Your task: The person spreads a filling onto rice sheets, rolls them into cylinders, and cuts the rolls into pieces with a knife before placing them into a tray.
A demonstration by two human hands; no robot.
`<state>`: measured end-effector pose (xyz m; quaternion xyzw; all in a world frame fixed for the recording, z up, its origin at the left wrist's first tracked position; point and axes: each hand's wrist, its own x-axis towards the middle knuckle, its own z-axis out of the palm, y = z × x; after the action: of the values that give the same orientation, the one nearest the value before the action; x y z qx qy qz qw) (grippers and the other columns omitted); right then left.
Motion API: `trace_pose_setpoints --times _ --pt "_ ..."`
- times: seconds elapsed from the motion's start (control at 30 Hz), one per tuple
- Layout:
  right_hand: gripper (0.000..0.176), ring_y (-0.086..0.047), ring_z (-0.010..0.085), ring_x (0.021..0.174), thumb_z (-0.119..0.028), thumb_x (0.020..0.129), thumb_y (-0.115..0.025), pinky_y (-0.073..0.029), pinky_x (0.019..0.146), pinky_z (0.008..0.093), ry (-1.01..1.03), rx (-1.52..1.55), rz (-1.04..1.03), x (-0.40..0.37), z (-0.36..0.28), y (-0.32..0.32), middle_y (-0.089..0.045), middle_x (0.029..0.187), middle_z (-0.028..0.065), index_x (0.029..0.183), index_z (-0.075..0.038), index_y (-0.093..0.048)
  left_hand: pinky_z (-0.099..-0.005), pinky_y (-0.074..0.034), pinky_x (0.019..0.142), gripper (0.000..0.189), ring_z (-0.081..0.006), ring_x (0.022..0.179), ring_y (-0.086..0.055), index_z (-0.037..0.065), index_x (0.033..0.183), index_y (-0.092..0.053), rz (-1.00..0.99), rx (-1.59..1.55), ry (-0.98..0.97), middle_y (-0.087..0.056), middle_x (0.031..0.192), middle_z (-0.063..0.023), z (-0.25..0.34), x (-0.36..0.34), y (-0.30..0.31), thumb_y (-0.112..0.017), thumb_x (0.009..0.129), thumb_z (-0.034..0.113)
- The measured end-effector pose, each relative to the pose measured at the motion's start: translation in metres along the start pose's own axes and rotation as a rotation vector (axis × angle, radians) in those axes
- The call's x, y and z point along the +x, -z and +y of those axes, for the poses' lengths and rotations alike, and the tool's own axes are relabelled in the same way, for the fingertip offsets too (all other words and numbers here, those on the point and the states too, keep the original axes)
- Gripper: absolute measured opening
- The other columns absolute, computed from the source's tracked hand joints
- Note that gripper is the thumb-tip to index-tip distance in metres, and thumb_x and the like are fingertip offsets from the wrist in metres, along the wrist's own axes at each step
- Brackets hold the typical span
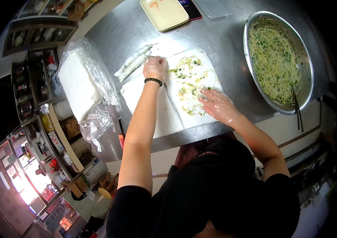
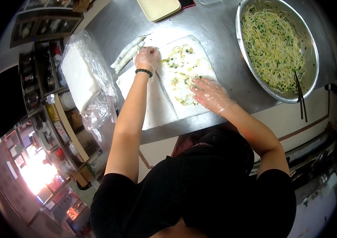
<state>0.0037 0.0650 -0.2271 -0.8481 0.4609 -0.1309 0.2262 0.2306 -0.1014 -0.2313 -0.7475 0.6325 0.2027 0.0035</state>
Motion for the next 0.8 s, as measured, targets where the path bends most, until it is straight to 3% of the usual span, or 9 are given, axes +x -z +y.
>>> trace_pose_setpoints --times 0.07,0.17,0.23,0.4,0.47,0.5,0.6,0.73,0.8 --pt "0.027 -0.05 0.0295 0.116 -0.025 0.085 -0.058 -0.041 0.098 0.038 0.008 -0.002 0.002 -0.001 -0.001 0.001 -0.052 0.126 0.009 0.108 -0.012 -0.062 -0.0362 -0.046 0.085 0.027 -0.0283 0.096 -0.059 0.012 0.094 -0.07 -0.055 -0.017 0.054 -0.064 0.103 -0.0098 0.004 -0.001 0.002 -0.056 0.083 0.033" --pt "0.027 -0.05 0.03 0.115 -0.025 0.085 -0.059 -0.041 0.098 0.0386 0.01 0.024 0.01 -0.003 -0.003 0.004 -0.052 0.125 0.0096 0.108 -0.01 -0.062 -0.0361 -0.047 0.085 0.025 -0.0275 0.095 -0.059 0.009 0.09 -0.07 0.058 0.084 -0.101 -0.063 0.105 -0.0091 -0.005 -0.001 -0.006 -0.057 0.082 0.029" --pt "0.028 -0.05 0.0305 0.115 -0.025 0.085 -0.058 -0.041 0.097 0.0394 -0.008 0.023 -0.002 -0.005 -0.001 0.001 -0.051 0.126 0.0099 0.108 -0.009 -0.062 -0.036 -0.047 0.084 0.02 -0.0262 0.093 -0.059 0.008 0.086 -0.069 0.113 0.096 -0.373 -0.062 0.107 -0.0077 -0.013 -0.009 -0.006 -0.06 0.079 0.024" --pt "0.027 -0.053 0.0304 0.11 -0.021 0.085 -0.056 -0.043 0.096 0.0403 0.037 0.058 0.128 0.038 0.024 -0.003 -0.057 0.117 0.0124 0.109 -0.009 -0.061 -0.0368 -0.05 0.077 0.014 -0.0258 0.089 -0.059 0.006 0.081 -0.066 0.178 0.008 -0.463 -0.064 0.086 -0.0091 -0.015 -0.013 -0.01 -0.061 0.075 0.018" --pt "0.026 -0.056 0.0302 0.104 -0.017 0.085 -0.055 -0.045 0.092 0.0409 -0.047 0.139 0.181 0.083 0.028 0.004 -0.061 0.108 0.0135 0.108 -0.008 -0.062 -0.0359 -0.049 0.073 0.015 -0.026 0.079 -0.06 0.005 0.084 -0.064 0.121 -0.344 -0.221 -0.064 0.082 -0.0109 -0.024 -0.004 -0.017 -0.06 0.077 0.018" --pt "0.024 -0.057 0.0303 0.101 -0.016 0.085 -0.054 -0.046 0.089 0.0413 -0.109 0.161 0.171 0.11 0.029 0.012 -0.063 0.103 0.0139 0.106 -0.007 -0.062 -0.0359 -0.049 0.073 0.015 -0.026 0.079 -0.06 0.005 0.084 -0.064 0.12 -0.342 -0.226 -0.064 0.082 -0.0109 -0.026 -0.003 -0.02 -0.06 0.077 0.018" --pt "0.02 -0.057 0.0293 0.097 -0.015 0.084 -0.052 -0.046 0.085 0.0419 -0.044 0.127 0.261 0.17 0.046 -0.005 -0.063 0.099 0.0108 0.098 -0.008 -0.064 -0.033 -0.048 0.07 0.021 -0.0242 0.071 -0.061 0.004 0.092 -0.061 0.043 -0.647 -0.17 -0.063 0.076 -0.0113 -0.031 0.0 -0.021 -0.058 0.078 0.02" --pt "0.019 -0.058 0.0292 0.094 -0.016 0.084 -0.053 -0.047 0.083 0.0402 -0.164 0.119 0.273 0.182 0.048 0.004 -0.064 0.097 0.0104 0.095 -0.008 -0.066 -0.0334 -0.048 0.071 0.026 -0.0252 0.076 -0.063 0.005 0.094 -0.063 0.039 -0.468 -0.178 -0.066 0.082 -0.0123 -0.017 -0.001 -0.003 -0.057 0.078 0.025" --pt "0.018 -0.059 0.0308 0.094 -0.013 0.084 -0.055 -0.047 0.081 0.039 -0.157 0.14 0.316 0.168 0.052 0.011 -0.064 0.1 0.0127 0.096 -0.006 -0.066 -0.0336 -0.048 0.079 0.031 -0.0268 0.088 -0.063 0.009 0.098 -0.066 -0.042 -0.226 0.071 -0.067 0.095 -0.0116 0.007 -0.005 0.008 -0.058 0.078 0.031"
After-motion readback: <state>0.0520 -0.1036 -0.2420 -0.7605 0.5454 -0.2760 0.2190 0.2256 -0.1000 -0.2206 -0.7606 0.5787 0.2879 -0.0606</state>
